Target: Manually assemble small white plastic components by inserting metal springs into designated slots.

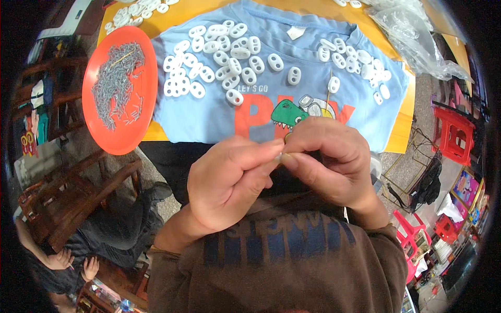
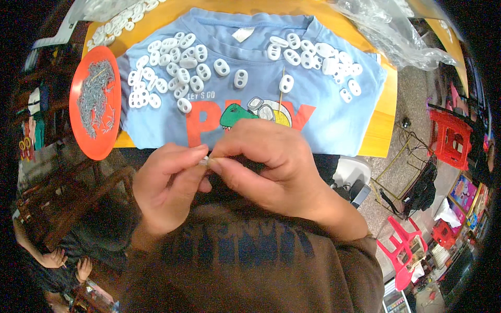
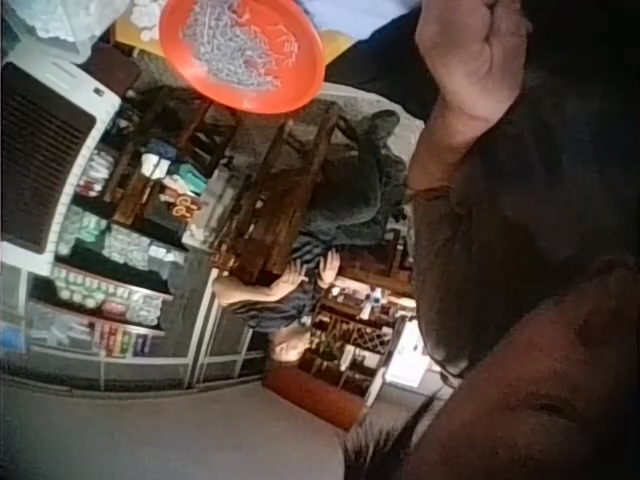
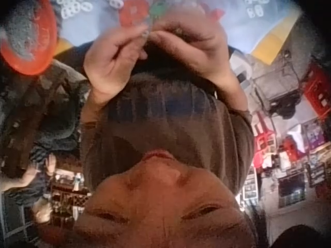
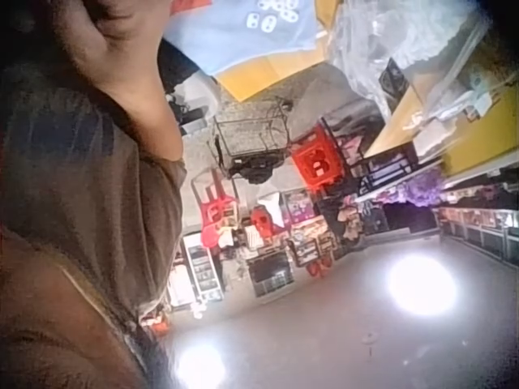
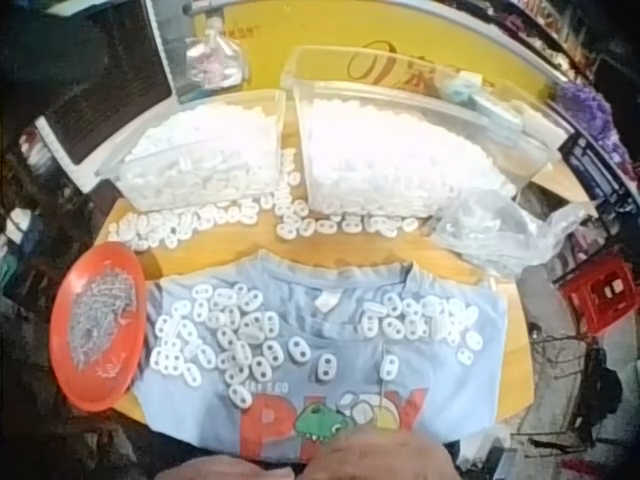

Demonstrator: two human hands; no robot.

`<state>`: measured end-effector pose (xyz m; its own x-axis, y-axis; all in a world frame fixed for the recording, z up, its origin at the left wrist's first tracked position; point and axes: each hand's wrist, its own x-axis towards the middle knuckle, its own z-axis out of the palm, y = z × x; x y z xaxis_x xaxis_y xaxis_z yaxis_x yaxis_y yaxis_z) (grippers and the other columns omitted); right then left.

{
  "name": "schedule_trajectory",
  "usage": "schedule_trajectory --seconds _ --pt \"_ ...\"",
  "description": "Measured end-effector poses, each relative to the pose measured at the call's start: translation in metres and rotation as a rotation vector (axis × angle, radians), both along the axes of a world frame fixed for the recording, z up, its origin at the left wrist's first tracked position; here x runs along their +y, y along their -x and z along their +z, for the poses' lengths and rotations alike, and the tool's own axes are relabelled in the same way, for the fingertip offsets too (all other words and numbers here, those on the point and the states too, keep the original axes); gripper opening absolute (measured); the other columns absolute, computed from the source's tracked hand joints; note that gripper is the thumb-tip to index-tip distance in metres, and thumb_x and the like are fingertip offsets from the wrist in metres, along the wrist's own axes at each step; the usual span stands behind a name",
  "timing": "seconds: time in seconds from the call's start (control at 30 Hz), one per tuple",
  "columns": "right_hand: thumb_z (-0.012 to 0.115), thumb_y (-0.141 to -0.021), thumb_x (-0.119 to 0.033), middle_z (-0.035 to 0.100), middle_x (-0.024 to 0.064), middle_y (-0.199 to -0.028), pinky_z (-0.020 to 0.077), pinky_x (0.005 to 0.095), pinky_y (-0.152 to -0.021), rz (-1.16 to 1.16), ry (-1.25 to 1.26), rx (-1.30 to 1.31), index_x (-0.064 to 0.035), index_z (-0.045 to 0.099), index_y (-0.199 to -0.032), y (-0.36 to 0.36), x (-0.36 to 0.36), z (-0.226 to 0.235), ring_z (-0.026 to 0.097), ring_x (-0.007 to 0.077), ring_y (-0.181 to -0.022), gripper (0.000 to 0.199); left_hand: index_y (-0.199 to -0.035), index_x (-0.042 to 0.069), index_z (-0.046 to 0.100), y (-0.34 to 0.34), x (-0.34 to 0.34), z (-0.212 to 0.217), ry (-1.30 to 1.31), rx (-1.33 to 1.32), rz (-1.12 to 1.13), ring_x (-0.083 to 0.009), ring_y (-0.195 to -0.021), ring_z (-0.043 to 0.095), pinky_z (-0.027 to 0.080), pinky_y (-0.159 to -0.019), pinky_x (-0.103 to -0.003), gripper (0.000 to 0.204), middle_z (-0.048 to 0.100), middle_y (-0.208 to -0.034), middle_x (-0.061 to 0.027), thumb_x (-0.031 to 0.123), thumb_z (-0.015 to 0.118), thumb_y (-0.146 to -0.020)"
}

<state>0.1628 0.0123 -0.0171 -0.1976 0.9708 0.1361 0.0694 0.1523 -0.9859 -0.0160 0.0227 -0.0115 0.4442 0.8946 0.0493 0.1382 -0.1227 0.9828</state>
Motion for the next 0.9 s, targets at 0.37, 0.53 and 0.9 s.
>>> schedule_trajectory --seconds 0.37,0.53,0.9 --pt "0.061 -0.074 -0.001 0.061 0.0052 -0.070 0.0424 0.0261 -0.055 0.007 0.029 0.087 -0.0015 0.061 -0.077 0.0013 -0.0005 0.0020 0.057 0.0164 -0.063 0.003 -0.104 -0.004 0.056 0.0021 -0.0001 0.0003 0.078 -0.091 -0.009 -0.0137 -0.062 0.059 0.045 -0.056 -0.022 0.023 0.059 -0.080 -0.0112 -0.005 0.052 -0.081" --pt "0.061 -0.074 -0.001 0.061 0.0050 -0.070 0.0423 0.0263 -0.055 0.004 0.021 0.083 -0.0015 0.061 -0.077 0.0025 -0.0003 0.0013 0.057 0.0167 -0.063 0.003 -0.103 -0.004 0.056 0.0023 -0.0014 -0.0025 0.094 -0.126 0.014 -0.0136 -0.062 0.058 0.045 -0.056 -0.022 0.022 0.059 -0.079 -0.0109 -0.005 0.052 -0.081" --pt "0.060 -0.073 -0.001 0.059 0.0052 -0.066 0.0413 0.0304 -0.054 -0.059 -0.084 0.009 -0.0030 0.059 -0.075 0.0028 -0.0037 -0.0067 0.055 0.0215 -0.060 0.003 -0.103 -0.004 0.056 -0.0018 -0.0035 -0.0040 0.102 -0.047 -0.014 -0.0122 -0.059 0.057 0.044 -0.054 -0.021 0.023 0.058 -0.080 -0.0103 -0.007 0.051 -0.081"
